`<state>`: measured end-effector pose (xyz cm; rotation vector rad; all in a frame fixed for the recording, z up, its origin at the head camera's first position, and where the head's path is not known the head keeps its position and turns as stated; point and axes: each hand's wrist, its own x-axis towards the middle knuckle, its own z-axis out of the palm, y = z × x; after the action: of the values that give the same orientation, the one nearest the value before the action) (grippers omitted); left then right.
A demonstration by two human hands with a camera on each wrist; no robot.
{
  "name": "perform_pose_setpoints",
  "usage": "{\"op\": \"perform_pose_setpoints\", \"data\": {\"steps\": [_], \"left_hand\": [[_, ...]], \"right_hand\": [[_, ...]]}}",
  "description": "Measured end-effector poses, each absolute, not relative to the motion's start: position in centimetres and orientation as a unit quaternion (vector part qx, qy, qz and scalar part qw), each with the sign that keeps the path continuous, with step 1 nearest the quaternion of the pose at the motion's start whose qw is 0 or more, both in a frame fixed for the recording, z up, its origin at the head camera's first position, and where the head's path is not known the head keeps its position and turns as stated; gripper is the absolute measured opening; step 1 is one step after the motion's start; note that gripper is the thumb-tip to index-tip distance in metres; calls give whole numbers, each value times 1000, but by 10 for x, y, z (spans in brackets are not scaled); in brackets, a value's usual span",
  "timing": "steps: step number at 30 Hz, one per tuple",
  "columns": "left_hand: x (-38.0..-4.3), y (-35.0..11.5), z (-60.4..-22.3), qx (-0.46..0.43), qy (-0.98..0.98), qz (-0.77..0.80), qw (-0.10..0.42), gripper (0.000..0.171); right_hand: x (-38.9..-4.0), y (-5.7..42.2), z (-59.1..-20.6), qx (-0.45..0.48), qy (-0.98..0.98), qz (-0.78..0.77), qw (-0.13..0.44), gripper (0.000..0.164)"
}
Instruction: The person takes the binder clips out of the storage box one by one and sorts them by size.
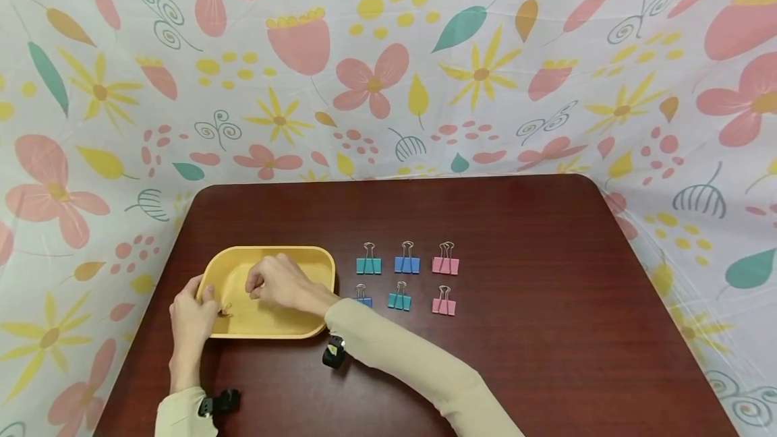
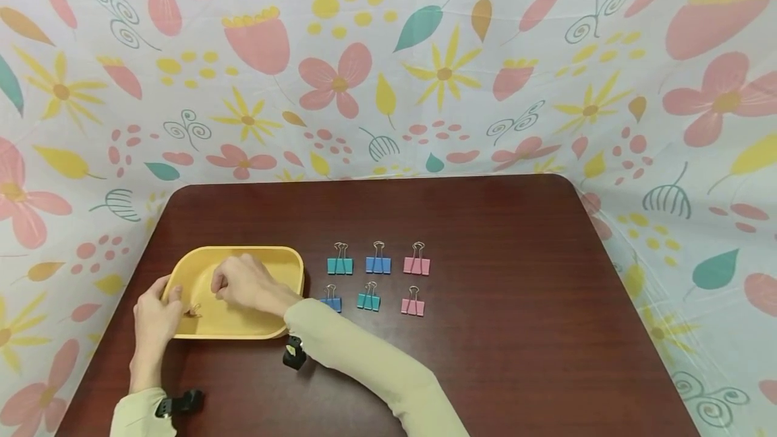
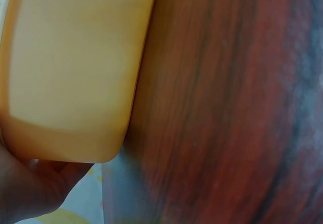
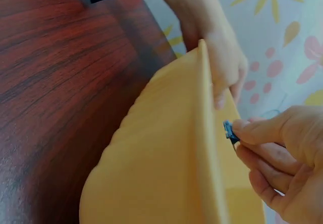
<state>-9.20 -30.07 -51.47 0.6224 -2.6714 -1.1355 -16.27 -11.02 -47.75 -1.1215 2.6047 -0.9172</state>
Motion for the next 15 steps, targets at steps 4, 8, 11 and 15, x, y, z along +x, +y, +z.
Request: {"op": "perform_pose_setpoints", "data": {"steps": [4, 8, 11, 15], "left_hand": [[-92, -301, -516, 213, -897, -378, 85, 37], [-92, -302, -517, 214, -897, -377, 83, 37], [-91, -303, -517, 213, -897, -380, 83, 37], [-92, -303, -516, 212, -897, -378, 84, 37]], "right_hand": [[-163, -96, -473, -382, 857, -335, 91, 6], [-163, -79, -471, -373, 844, -371, 105, 10], [-163, -69, -469, -368, 841, -382, 106, 11], [-163, -58, -472, -359, 843, -387, 100, 12]]}}
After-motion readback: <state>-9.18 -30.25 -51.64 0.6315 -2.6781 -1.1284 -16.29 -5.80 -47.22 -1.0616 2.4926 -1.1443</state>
